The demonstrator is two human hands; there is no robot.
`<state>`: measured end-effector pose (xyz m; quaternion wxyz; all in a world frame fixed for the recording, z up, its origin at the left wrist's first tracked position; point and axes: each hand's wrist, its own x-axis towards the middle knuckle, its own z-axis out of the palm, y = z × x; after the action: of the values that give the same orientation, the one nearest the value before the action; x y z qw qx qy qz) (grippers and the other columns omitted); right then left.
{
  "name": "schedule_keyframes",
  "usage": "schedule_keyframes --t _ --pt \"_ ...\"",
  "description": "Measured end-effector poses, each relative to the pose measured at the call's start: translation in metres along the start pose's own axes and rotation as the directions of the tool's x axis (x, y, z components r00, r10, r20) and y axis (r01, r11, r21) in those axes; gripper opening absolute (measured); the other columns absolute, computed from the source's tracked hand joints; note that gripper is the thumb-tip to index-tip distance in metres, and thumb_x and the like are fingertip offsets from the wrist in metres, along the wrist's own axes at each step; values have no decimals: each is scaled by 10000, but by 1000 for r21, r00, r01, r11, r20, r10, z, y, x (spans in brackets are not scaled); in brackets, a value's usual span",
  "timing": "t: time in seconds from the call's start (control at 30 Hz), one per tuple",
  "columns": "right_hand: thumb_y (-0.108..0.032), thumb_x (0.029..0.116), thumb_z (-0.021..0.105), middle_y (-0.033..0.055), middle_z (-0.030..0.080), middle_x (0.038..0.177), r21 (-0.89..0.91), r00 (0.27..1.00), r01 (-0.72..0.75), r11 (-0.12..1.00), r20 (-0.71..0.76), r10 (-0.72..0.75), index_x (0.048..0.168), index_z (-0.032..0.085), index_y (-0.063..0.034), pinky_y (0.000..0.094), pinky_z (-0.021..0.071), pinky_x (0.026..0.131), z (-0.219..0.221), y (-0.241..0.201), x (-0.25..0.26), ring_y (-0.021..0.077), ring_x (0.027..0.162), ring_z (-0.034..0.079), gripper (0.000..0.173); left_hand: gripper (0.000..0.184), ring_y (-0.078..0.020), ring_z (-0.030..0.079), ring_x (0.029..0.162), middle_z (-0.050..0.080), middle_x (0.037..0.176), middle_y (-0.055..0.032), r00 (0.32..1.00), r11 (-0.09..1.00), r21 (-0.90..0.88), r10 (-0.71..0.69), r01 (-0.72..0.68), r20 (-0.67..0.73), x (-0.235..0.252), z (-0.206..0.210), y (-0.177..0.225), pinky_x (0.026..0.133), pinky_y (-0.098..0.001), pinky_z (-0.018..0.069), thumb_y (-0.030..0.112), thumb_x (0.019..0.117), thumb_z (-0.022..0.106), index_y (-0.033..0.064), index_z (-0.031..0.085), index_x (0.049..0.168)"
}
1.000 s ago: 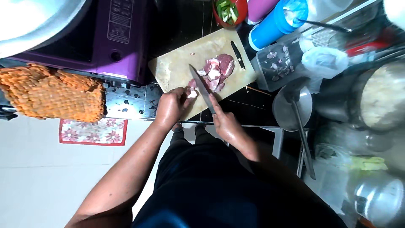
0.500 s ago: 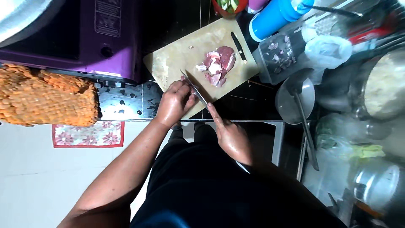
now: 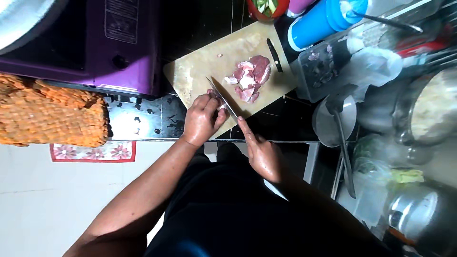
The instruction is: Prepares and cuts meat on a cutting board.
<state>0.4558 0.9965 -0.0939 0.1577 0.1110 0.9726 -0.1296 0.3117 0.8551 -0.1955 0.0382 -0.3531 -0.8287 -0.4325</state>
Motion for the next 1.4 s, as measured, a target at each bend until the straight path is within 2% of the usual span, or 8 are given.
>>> schedule_keyframes --t 0.27,0.47,0.57,0.8,1.13,1.27,1.33,1.4 --pt "-72 976 527 172 689 780 -1 995 45 999 -94 -45 1581 437 -227 450 535 477 12 4 4 316 526 647 631 231 -351 690 941 693 944 -213 1000 999 -37 -7 6 -22 -2 0 -2 840 -429 562 189 949 613 -25 679 896" --pt "-57 974 586 147 647 716 50 999 37 998 -15 -37 1638 302 -255 451 532 506 11 -14 48 313 547 641 748 241 -347 686 912 681 888 -200 999 1000 1 11 -11 -31 -1 2 -2 821 -410 561 198 944 626 -17 667 845" --pt "-82 1020 541 117 618 713 28 996 8 1000 84 -10 1665 130 -336 441 518 522 1 -25 70 303 581 633 806 282 -367 695 929 686 921 -220 999 1000 26 -16 17 -29 -1 2 1 831 -437 572 219 947 624 -45 676 863" --pt "-82 990 519 176 710 796 -28 996 -20 999 87 22 1624 343 -253 512 554 565 -2 1 12 371 631 692 680 228 -375 703 937 701 934 -212 998 997 63 -43 46 -43 1 5 5 826 -454 581 171 944 622 -40 688 886" --pt "-73 1010 540 116 648 682 26 979 -25 999 205 20 1665 11 -343 497 555 583 1 -14 57 330 616 672 884 247 -400 705 923 695 933 -237 996 992 117 -48 57 -72 1 6 8 807 -475 580 177 959 610 -51 683 901" --pt "-116 1035 455 167 708 799 -14 956 -92 996 279 92 1665 151 -310 545 559 660 -1 4 6 386 725 705 726 224 -400 709 950 707 973 -239 994 991 114 -52 63 -91 0 7 8 826 -474 582 158 945 625 -52 703 950" --pt "-121 1048 434 181 719 854 -31 930 -117 993 346 120 1668 141 -289 545 561 718 -8 -1 5 396 788 712 706 228 -402 708 947 706 975 -242 995 993 111 -40 50 -89 0 7 7 823 -476 579 160 946 609 -51 694 939" --pt "-101 1041 481 165 704 786 4 939 -99 995 331 92 1672 80 -281 546 557 719 -6 -9 23 388 771 706 769 246 -409 706 945 706 975 -248 997 993 110 -30 39 -77 1 7 7 821 -489 576 175 950 602 -55 689 928"
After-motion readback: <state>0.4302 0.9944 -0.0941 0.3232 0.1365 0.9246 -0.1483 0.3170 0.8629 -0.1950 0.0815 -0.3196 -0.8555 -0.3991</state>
